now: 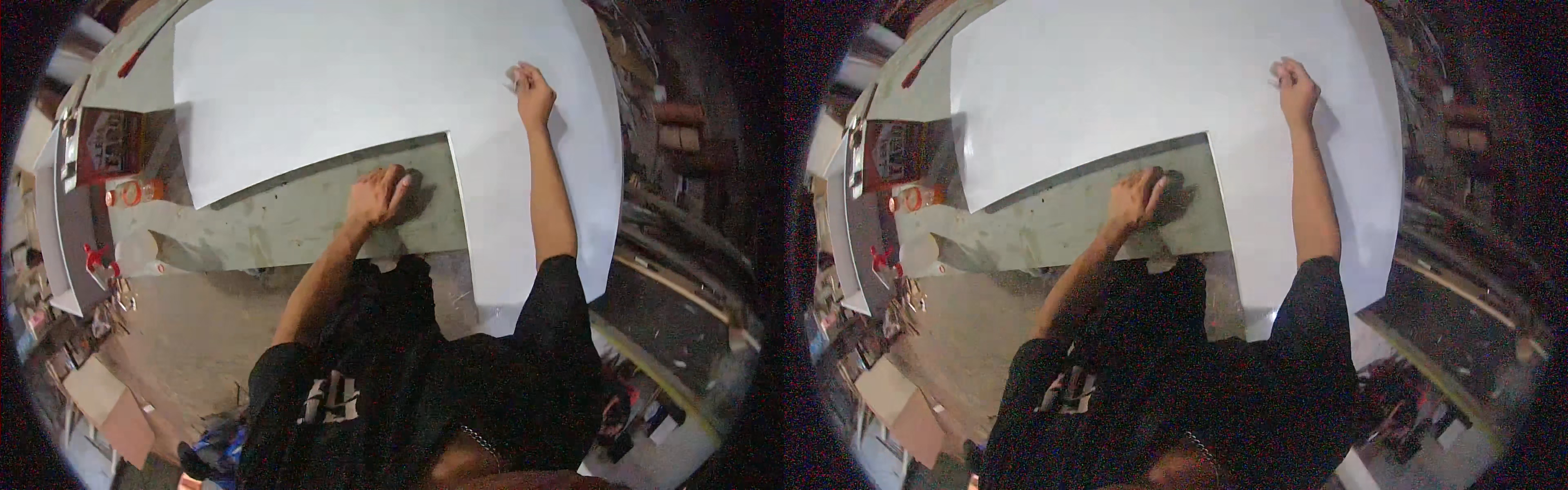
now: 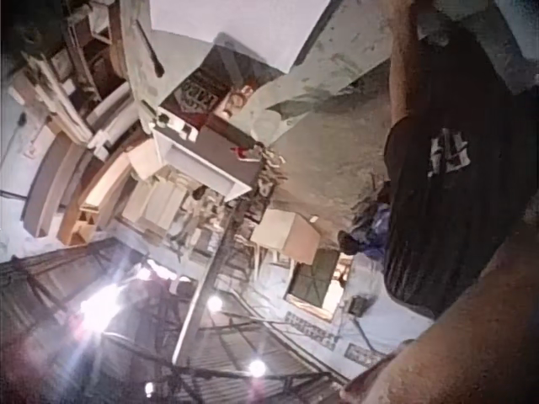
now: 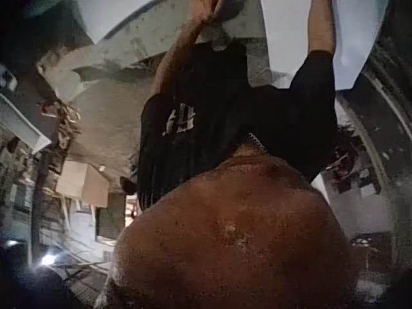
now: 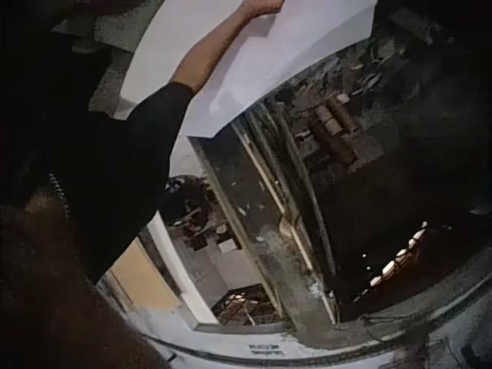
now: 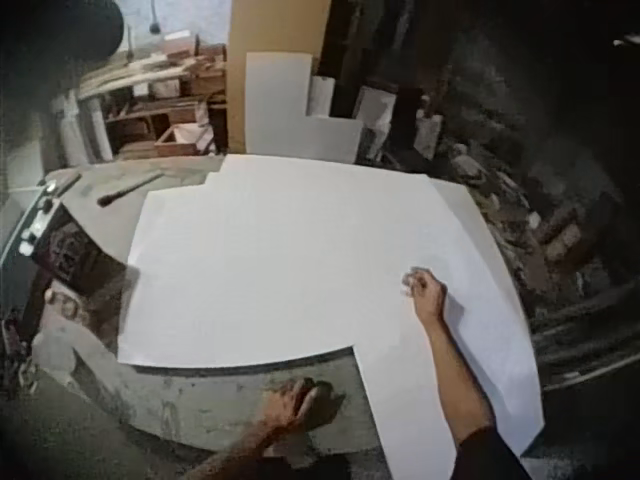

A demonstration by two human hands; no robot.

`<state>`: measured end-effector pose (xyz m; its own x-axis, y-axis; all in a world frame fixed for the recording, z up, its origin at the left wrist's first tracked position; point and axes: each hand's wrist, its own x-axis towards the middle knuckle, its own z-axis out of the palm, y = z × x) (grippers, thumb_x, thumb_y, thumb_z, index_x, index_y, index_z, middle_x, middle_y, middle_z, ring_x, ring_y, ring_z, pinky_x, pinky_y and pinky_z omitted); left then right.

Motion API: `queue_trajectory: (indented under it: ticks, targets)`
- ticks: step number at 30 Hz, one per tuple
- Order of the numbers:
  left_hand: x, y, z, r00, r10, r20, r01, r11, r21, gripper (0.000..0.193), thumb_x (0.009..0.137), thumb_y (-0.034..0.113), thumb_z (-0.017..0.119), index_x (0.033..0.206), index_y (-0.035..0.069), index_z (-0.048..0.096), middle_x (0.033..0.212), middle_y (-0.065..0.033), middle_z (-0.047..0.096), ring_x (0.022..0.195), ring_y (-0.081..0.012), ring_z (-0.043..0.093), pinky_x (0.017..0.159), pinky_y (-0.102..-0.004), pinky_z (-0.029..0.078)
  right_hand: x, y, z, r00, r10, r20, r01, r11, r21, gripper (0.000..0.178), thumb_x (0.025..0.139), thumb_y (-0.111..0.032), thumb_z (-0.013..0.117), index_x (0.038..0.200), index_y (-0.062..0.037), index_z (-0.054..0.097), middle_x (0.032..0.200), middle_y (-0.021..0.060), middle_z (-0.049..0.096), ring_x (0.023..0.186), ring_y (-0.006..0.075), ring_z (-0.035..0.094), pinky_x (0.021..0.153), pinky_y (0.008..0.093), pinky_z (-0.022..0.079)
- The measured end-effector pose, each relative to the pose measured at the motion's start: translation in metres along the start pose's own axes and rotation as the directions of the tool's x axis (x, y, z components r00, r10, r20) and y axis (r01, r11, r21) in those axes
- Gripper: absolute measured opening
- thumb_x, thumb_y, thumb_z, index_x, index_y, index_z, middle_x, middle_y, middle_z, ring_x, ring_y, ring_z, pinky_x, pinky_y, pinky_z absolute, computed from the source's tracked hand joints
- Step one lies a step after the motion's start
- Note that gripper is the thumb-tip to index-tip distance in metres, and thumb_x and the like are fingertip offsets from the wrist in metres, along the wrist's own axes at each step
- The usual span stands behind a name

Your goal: The person applies a white sheet of laminate or veneer to a wooden board, pressing it down by hand and using a small block to smooth the edges.

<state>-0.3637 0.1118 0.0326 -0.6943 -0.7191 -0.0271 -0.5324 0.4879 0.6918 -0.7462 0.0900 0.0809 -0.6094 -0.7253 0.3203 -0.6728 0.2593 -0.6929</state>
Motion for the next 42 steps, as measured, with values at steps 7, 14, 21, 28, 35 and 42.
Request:
queue_trajectory:
  ticks: [7,14,21,28,35,42]
  targets:
    - [0.002,-0.003,0.008,0.990,0.120,-0.074,-0.114,0.990,0.078,0.045,0.097,0.045,0.052,0.109,0.002,0.058,0.099,-0.0174,0.068,0.091,-0.0355,0.067,0.082,-0.0430,0.052,0.089,0.028,0.048,0.932,-0.337,0.132,0.357,0.915,-0.190,0.016,0.087,-0.005,0.063,0.101,-0.0030,0.072,0.095,0.0143,0.069,0.086,0.0254,0.069,0.078,0.0357,0.054]
    - [-0.002,-0.011,0.015,0.984,0.105,-0.146,-0.097,0.993,0.062,0.047,0.096,0.045,0.053,0.112,0.001,0.059,0.101,-0.0171,0.068,0.092,-0.0351,0.067,0.083,-0.0433,0.053,-0.116,0.016,0.002,0.850,-0.120,0.513,0.157,0.987,-0.030,0.017,0.091,-0.010,0.059,0.102,-0.0037,0.071,0.103,0.0151,0.070,0.097,0.0321,0.066,0.089,0.0410,0.051]
    - [-0.001,-0.002,0.000,0.999,0.033,-0.020,-0.033,0.999,0.028,0.046,0.096,0.045,0.055,0.111,0.002,0.060,0.101,-0.0165,0.069,0.093,-0.0336,0.067,0.084,-0.0417,0.053,-0.166,-0.012,-0.046,0.821,-0.302,0.485,0.247,0.953,0.176,0.015,0.091,-0.006,0.060,0.098,-0.0076,0.073,0.104,0.0095,0.071,0.096,0.0260,0.067,0.089,0.0419,0.050]
    - [0.000,0.001,0.005,0.998,0.034,-0.058,-0.033,0.999,0.018,0.041,0.096,0.044,0.054,0.109,0.006,0.060,0.098,-0.0142,0.068,0.092,-0.0316,0.067,0.081,-0.0412,0.053,0.023,-0.013,0.021,0.935,-0.026,0.353,0.064,0.993,-0.097,0.013,0.093,-0.012,0.061,0.099,-0.0045,0.070,0.099,0.0117,0.068,0.091,0.0246,0.066,0.079,0.0368,0.052]
    - [0.001,0.003,0.000,0.991,0.077,-0.111,-0.078,0.997,-0.002,0.041,0.097,0.045,0.052,0.106,0.006,0.059,0.096,-0.0142,0.068,0.092,-0.0315,0.066,0.082,-0.0411,0.052,-0.023,0.003,0.014,0.867,-0.311,0.389,0.384,0.915,-0.124,0.009,0.091,-0.006,0.062,0.087,0.0009,0.066,0.083,0.0105,0.065,0.077,0.0235,0.062,0.071,0.0328,0.049]
    - [-0.001,-0.001,0.000,0.994,0.047,-0.096,-0.051,0.998,-0.038,0.044,0.096,0.047,0.052,0.106,0.004,0.058,0.095,-0.0158,0.067,0.092,-0.0337,0.065,0.082,-0.0434,0.051,-0.050,-0.001,0.009,0.895,-0.052,0.443,0.148,0.972,-0.184,0.009,0.091,-0.014,0.065,0.091,-0.0076,0.071,0.093,0.0084,0.069,0.084,0.0246,0.066,0.079,0.0366,0.052]
